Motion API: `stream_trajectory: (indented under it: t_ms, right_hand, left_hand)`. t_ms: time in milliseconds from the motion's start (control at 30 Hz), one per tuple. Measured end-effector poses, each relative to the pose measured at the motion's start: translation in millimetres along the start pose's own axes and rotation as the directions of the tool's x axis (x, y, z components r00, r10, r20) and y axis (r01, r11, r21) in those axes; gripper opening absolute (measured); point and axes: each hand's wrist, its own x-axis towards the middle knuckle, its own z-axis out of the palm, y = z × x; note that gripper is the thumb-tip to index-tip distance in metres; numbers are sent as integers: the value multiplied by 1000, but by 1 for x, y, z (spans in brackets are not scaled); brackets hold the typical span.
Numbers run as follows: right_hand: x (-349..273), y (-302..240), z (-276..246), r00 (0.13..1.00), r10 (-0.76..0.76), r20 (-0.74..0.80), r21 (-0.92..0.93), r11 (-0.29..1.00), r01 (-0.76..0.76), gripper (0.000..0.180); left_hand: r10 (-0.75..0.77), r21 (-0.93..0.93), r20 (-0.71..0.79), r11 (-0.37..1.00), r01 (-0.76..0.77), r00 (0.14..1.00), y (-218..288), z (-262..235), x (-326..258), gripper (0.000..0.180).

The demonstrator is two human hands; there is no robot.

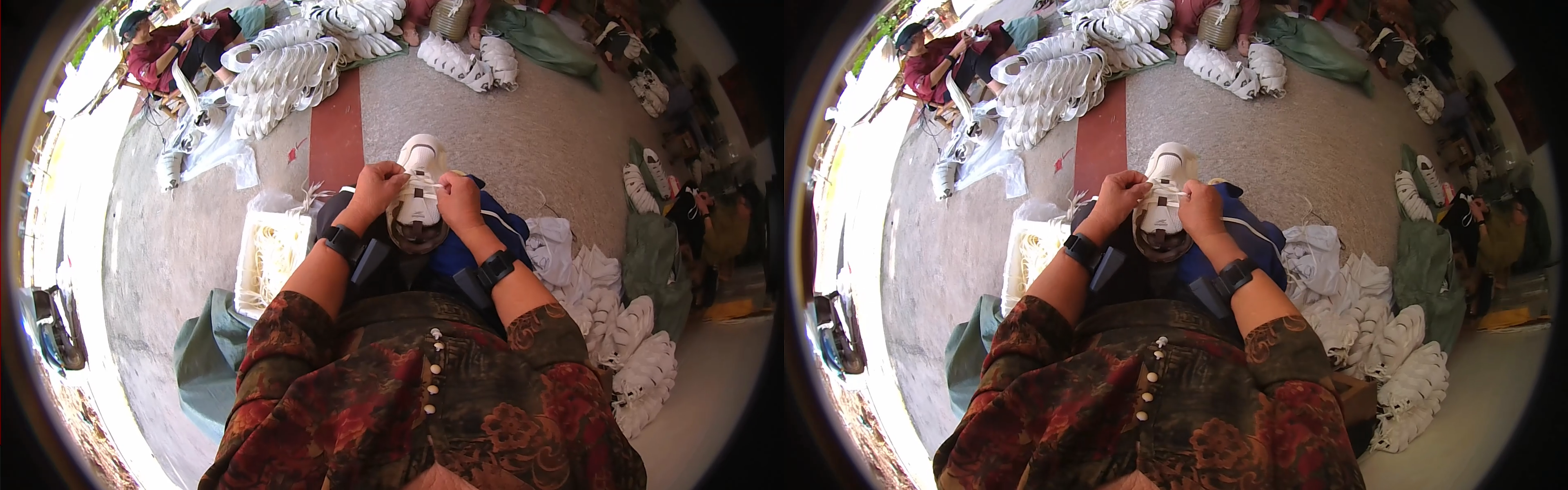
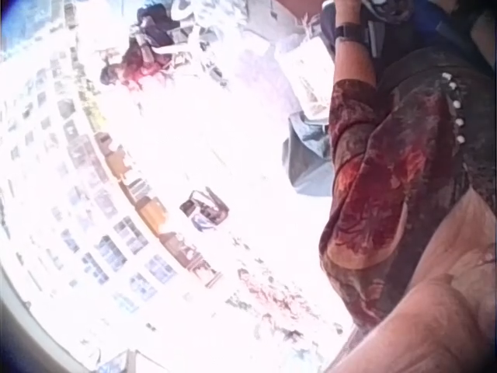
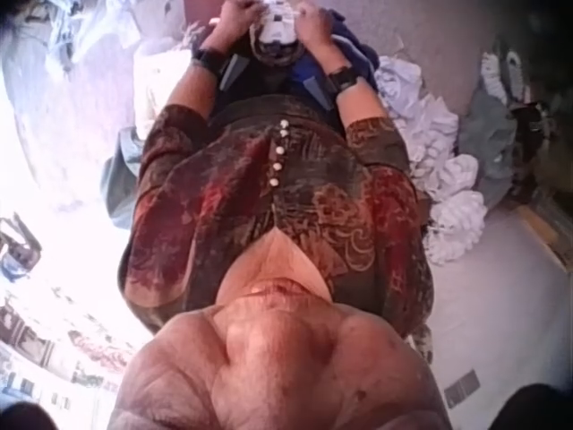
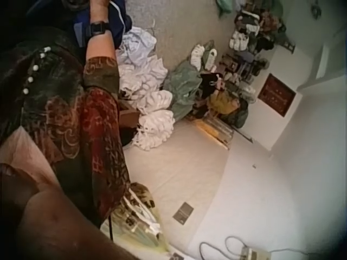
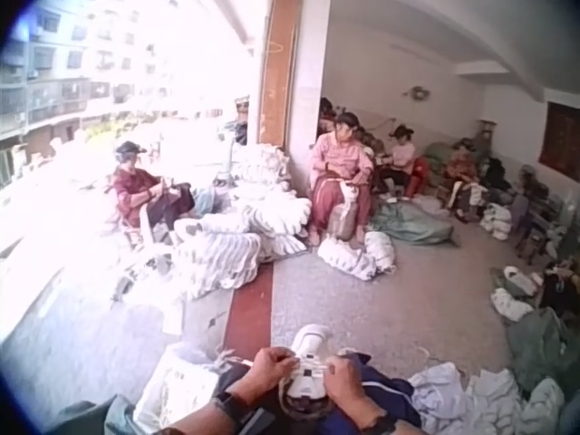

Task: Lacing multiple pairs of white athletic shoes by hand in an assembly environment.

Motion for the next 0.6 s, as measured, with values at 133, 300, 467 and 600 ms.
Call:
stream_trajectory:
  t_ms: [133, 300, 467, 600]
  right_hand:
    - [4, 7, 1, 997, 18, -75, 35, 999, -15, 9]
    - [14, 23, 3, 913, 161, 375, 550, 754, -358, 15]
    - [29, 31, 13, 895, 259, 363, 433, 804, -408, 22]
    - [19, 4, 10, 996, 15, 91, -70, 997, -9, 29]
  left_hand:
    - [-130, -164, 173, 974, 159, 976, 5, 1, 0, 20]
    - [-201, -302, 137, 924, 234, 970, 4, -2, -2, 22]
    - [-182, 187, -111, 962, 200, 977, 7, 9, -1, 18]
    - [211, 621, -87, 776, -113, 974, 0, 2, -14, 25]
